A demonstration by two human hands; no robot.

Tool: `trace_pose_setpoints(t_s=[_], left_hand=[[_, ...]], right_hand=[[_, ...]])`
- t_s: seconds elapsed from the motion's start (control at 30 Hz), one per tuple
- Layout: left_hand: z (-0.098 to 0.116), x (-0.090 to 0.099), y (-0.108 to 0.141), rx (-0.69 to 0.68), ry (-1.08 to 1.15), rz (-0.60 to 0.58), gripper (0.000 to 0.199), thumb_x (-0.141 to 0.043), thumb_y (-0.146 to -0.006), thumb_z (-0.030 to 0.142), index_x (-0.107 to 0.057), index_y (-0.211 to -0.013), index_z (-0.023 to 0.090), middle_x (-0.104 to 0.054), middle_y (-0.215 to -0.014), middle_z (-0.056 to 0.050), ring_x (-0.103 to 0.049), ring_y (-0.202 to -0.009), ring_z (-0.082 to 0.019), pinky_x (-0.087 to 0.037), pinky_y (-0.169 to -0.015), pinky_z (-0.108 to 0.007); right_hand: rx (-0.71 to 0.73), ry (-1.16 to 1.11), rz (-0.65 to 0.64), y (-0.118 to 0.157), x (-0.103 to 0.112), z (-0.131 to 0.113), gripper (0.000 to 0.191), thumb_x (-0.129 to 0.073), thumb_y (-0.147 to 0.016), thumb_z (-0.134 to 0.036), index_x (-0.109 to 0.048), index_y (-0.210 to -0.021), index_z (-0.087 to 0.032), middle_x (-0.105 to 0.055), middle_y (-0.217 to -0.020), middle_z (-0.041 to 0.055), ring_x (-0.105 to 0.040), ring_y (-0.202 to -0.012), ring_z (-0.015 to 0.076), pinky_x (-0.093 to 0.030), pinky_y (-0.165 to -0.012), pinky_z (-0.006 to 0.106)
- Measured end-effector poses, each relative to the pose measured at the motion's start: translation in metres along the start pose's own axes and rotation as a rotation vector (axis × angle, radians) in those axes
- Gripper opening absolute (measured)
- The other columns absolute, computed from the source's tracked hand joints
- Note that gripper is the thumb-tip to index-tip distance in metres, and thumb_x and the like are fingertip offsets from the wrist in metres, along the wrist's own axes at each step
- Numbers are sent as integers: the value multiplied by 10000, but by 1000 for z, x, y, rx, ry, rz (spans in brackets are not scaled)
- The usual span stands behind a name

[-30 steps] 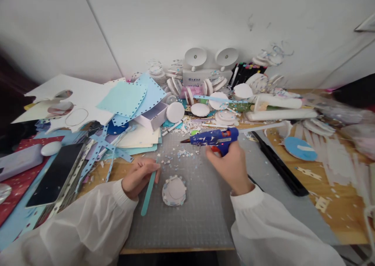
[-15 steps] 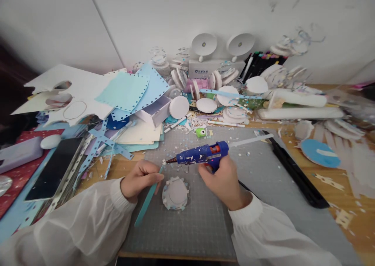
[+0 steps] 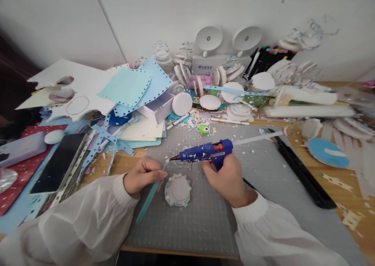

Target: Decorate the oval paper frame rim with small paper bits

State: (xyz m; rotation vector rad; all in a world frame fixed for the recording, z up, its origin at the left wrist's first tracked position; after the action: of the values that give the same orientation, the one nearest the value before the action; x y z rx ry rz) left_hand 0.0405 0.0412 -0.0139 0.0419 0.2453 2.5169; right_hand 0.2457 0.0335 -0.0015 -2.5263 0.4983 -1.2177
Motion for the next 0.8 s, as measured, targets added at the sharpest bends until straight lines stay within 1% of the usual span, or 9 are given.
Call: trace_pose_setpoints(t_s=[0.13, 0.27, 0.43, 0.57, 0.63, 0.73, 0.8], left_hand=[[0, 0, 0, -3, -7, -6, 474, -591, -710, 429, -439, -357, 153, -403, -359, 11, -278, -330, -50, -177, -356, -231], [0, 0, 0, 2, -17, 2, 491, -590, -713, 432, -414, -348, 153, -357, -336, 25, -259, -324, -43, -170, -351, -223], [-1, -1, 0, 25, 11, -28, 482, -603, -701, 451, -446, -367, 142, -422, -362, 12, -300, -323, -44, -192, -335, -202], [1, -1, 0, -12, 18, -29, 476, -607, -717, 420, -451, -369, 135, -400, -354, 26, -284, -320, -36, -182, -332, -196], [1, -1, 0, -26, 29, -31, 470, -608, -721, 416, -465, -374, 133, -401, -353, 27, -284, -322, -36, -187, -335, -196], [0, 0, 0, -20, 30, -29, 473, -613, -720, 426, -473, -376, 133, -403, -351, 25, -291, -324, -41, -193, -336, -197], [-1, 1, 0, -4, 25, -22, 470, -613, -721, 427, -479, -381, 132, -418, -358, 20, -295, -326, -42, -196, -337, -199]], right_hand=[[13, -1, 0, 0, 0, -3, 131, -568, -629, -293, -453, -665, -240, -533, -487, -8, -486, -416, 170, -402, -423, 299], [14, -3, 4, 0, 0, -4, 143, -565, -624, -299, -439, -663, -242, -522, -479, -17, -470, -409, 162, -402, -425, 293], [-9, 20, -15, -1, -1, -3, 132, -556, -622, -311, -458, -675, -239, -530, -477, -21, -496, -423, 173, -409, -425, 286], [-12, 43, -9, 0, -1, -3, 132, -560, -606, -314, -460, -643, -236, -518, -466, -8, -493, -412, 181, -405, -423, 299], [9, 62, -9, 0, -2, -4, 120, -559, -614, -316, -473, -628, -233, -506, -462, -7, -480, -400, 175, -407, -432, 305], [55, 77, 18, -1, 0, -6, 142, -580, -623, -339, -531, -678, -216, -532, -502, 2, -509, -436, 186, -425, -466, 316], [62, 93, 77, -3, 6, -3, 201, -608, -627, -374, -555, -726, -207, -557, -540, 11, -543, -483, 204, -434, -491, 323]])
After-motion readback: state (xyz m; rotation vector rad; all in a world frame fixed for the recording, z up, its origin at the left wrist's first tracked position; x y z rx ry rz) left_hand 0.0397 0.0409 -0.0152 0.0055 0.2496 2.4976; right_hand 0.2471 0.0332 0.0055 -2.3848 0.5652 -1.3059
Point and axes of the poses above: each hand's wrist, its own y-axis away from the middle knuckle, its own x-axis out of the back of the hand, z = x × y, the point moved 6 cm from there along -y, towards the middle knuckle
